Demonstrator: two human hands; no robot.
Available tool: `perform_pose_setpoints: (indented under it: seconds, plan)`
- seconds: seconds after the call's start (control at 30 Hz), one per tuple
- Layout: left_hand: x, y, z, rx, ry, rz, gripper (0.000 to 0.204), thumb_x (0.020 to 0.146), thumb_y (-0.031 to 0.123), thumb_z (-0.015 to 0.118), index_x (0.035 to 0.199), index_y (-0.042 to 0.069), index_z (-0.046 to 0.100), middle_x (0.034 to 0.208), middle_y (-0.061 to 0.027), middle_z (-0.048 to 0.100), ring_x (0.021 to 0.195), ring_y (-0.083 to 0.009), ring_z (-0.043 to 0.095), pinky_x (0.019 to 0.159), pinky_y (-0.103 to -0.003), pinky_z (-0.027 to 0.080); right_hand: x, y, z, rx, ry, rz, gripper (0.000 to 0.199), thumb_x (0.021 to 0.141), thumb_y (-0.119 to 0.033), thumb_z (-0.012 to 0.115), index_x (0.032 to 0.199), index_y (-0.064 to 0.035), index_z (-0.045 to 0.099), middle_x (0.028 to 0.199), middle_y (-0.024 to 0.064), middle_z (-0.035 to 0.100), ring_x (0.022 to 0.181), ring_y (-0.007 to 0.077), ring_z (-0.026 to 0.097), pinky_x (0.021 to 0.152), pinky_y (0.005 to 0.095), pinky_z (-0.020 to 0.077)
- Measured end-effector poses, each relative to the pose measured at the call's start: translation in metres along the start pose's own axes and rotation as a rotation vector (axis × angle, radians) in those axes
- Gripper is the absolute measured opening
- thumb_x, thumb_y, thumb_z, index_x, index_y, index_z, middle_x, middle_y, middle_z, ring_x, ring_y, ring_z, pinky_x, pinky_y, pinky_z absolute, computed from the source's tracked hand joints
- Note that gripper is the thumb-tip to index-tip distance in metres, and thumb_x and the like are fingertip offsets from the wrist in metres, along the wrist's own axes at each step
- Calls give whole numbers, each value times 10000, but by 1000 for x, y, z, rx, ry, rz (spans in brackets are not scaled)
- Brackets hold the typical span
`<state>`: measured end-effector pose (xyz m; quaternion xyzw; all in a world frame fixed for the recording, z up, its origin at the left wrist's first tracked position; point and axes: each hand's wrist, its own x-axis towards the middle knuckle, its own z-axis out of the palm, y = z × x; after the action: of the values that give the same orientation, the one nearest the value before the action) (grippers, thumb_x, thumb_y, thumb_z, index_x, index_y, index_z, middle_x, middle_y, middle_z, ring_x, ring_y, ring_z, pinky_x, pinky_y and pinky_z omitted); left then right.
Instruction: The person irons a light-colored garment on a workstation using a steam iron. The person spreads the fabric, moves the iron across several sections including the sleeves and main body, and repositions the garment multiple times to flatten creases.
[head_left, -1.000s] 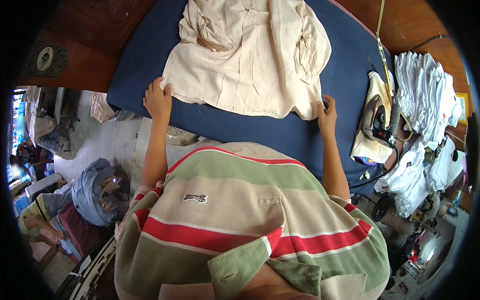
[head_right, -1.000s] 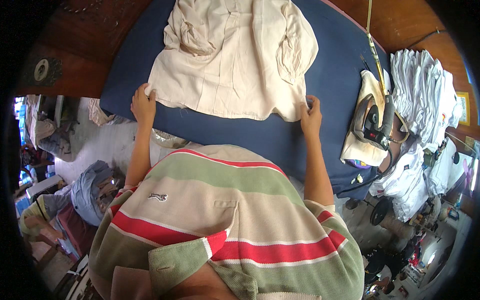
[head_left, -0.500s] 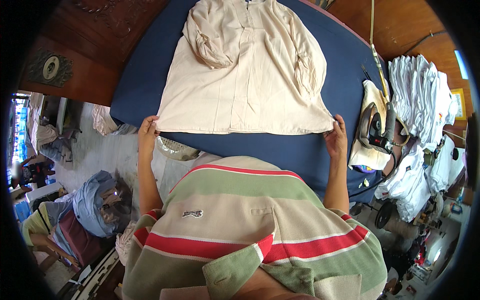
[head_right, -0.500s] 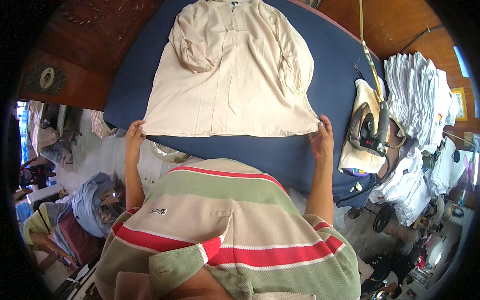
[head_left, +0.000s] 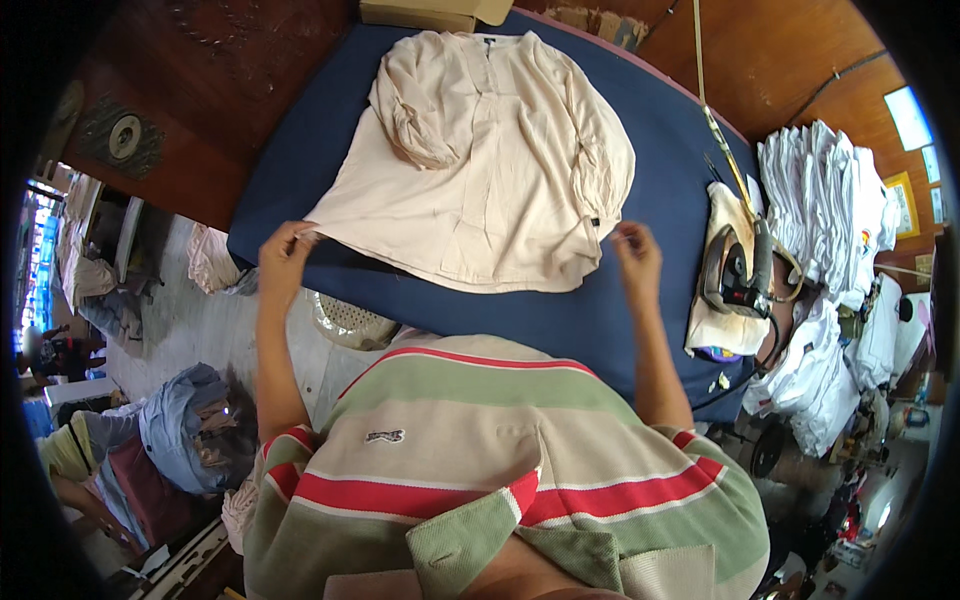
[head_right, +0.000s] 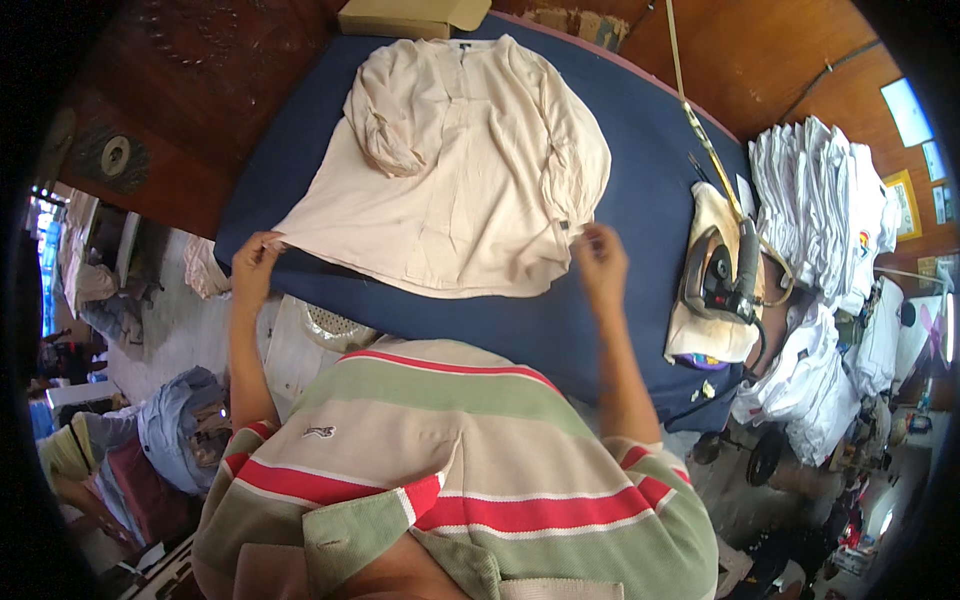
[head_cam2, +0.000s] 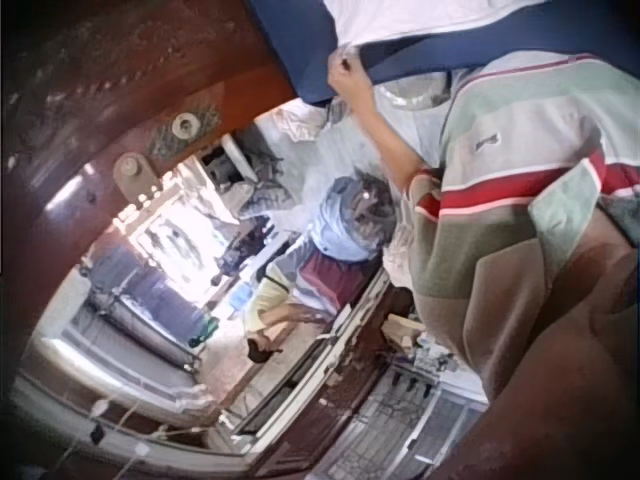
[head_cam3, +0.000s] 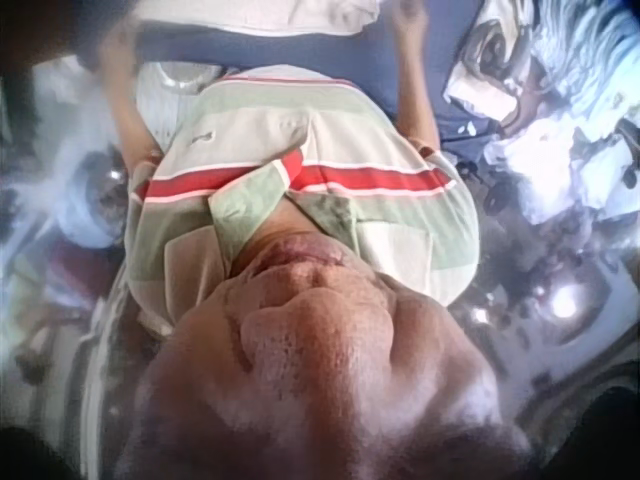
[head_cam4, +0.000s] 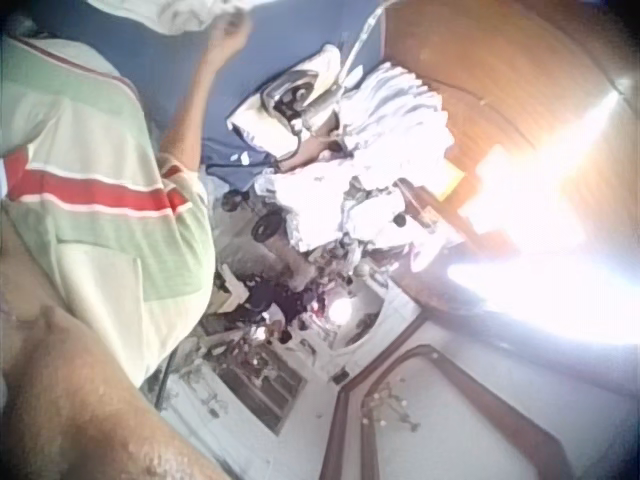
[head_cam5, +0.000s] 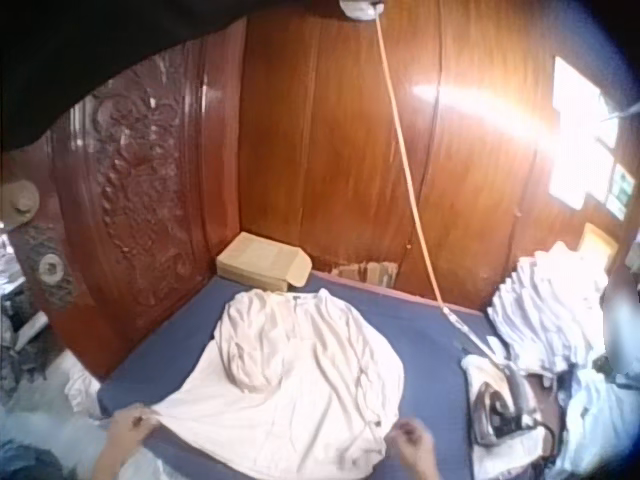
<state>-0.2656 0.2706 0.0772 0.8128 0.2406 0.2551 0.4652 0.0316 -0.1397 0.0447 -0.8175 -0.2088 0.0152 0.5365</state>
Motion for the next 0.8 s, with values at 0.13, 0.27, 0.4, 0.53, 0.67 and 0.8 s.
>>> perform_pose_setpoints:
  seconds: [0.13, 0.27, 0.4, 0.53, 0.67, 0.8]
  plan:
    - [-11, 91, 63, 148, -74, 205, 115, 803, 87, 645, 884, 10, 672, 733, -100, 621, 622, -165, 595, 559, -276, 439, -29, -112, 98, 139, -511, -266, 698, 683, -222, 771, 1277, -46, 449, 1264, 129, 504, 1149, 275, 477, 964, 385, 391]
    - [3, 142, 84, 66, -165, 543, 256, 875, 247, 583, 872, -3, 636, 738, -91, 592, 693, -170, 582, 678, -306, 443, -8, -180, 134, 105, -674, -325, 440, 677, -35, 637, 1108, -40, 551, 965, 181, 612, 923, 340, 580, 785, 391, 455]
    - [59, 96, 84, -286, 129, 49, 598, 909, 473, 470, 1299, 20, 444, 1089, -87, 575, 983, -178, 535, 873, -267, 409, -14, -218, 49, 356, -1096, -630, 281, 728, -29, 510, 986, -21, 619, 913, 135, 658, 871, 304, 626, 770, 359, 484]
    - [90, 4, 136, 390, -18, -332, 727, 871, 570, 430, 1373, 49, 357, 1316, -150, 465, 1218, -301, 434, 997, -461, 331, -42, -243, -37, 538, -752, -355, 345, 843, -315, 613, 670, -24, 673, 661, 106, 618, 570, 199, 609, 570, 318, 489]
    - [66, 18, 169, 824, -110, -337, 676, 827, 528, 532, 1307, 66, 420, 1286, -138, 475, 1206, -307, 437, 956, -538, 341, -43, -209, -96, 645, -591, -468, 302, 792, -228, 705, 710, 53, 632, 619, 143, 562, 488, 247, 550, 464, 360, 473]
    - [69, 0, 156, 787, -328, -371, 464, 843, 337, 605, 1188, 47, 493, 1120, -130, 562, 1102, -259, 525, 932, -424, 407, -65, -179, -140, 584, -274, -306, 343, 860, -324, 609, 812, 6, 526, 706, 196, 601, 558, 269, 576, 529, 364, 477]
